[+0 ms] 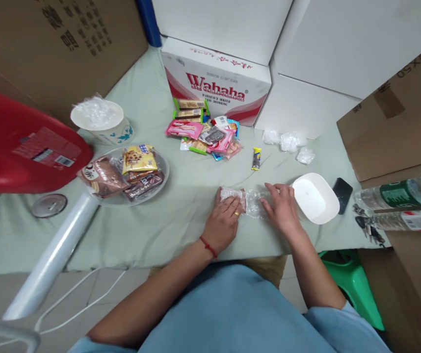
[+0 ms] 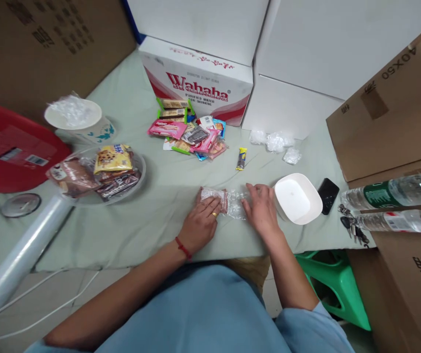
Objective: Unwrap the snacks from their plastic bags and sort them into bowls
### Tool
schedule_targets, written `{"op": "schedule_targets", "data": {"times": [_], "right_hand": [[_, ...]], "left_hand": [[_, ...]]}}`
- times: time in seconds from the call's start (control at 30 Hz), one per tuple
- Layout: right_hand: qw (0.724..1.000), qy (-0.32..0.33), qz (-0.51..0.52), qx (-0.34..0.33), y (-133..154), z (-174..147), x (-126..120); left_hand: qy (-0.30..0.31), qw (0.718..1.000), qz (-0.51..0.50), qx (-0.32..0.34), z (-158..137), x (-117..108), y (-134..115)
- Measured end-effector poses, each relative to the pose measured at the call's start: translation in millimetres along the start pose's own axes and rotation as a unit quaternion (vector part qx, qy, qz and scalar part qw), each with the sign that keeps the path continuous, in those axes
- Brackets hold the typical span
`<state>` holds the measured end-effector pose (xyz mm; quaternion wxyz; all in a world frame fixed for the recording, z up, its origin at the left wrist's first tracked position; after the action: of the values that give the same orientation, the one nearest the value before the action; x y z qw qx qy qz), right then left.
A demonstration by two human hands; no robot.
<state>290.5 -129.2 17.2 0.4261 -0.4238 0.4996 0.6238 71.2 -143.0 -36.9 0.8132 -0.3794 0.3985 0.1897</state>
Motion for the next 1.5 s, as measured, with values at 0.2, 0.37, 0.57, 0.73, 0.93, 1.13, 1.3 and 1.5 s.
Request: {"op": "schedule_targets", "data": {"times": [0.2,0.37,0.57,0.73,0.93,1.13,1.3,1.5], "right_hand": [[0.994,0.096,0.029,0.036,4.2,9.8,3.7],[0.982,0.107,0.156,-0.007,56.8,49.5,-8.7],[0.981,0.187,0.001,-0.056,113.7,71.4,25.4],[0.975,0.192,0.019,-0.108,125.1,51.7,34.5],[0.970,0.147,0.060,-0.182,120.4,20.0,44.3],[0.978,0.107,0.076,-0.160,112.2,0.5,58.0],[0.971,0.145,0.167,-0.092,110.9,10.9,47.6],[0.971,0.191,0.137,-0.037,127.5,32.4,38.5]], "left_hand": [[0.011,0.999,0.039,0.004,-8.1,-1.8,3.5],[0.009,0.999,0.046,0.005,-6.9,3.7,2.1],[0.066,0.998,-0.004,0.023,-8.0,-5.4,9.6],[0.074,0.996,-0.034,0.046,-27.6,-34.7,14.0],[0.040,0.995,-0.073,0.047,-60.6,-63.0,5.4],[0.014,0.997,-0.070,0.016,-83.9,-81.7,7.1],[0.008,0.999,-0.032,-0.012,-89.2,-73.2,10.8],[0.007,0.998,-0.065,0.009,-78.6,-68.4,8.1]]}}
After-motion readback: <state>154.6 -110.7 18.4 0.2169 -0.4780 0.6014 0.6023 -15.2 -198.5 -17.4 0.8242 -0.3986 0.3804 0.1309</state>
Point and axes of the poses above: each hand's wrist, its own z-axis towards the middle knuckle, its own x-axis out of the palm, y = z × x, the point moved 2 cm from there along z, towards the middle knuckle, and after that the axes turned 4 degrees about -z, right-handed, at the moved point
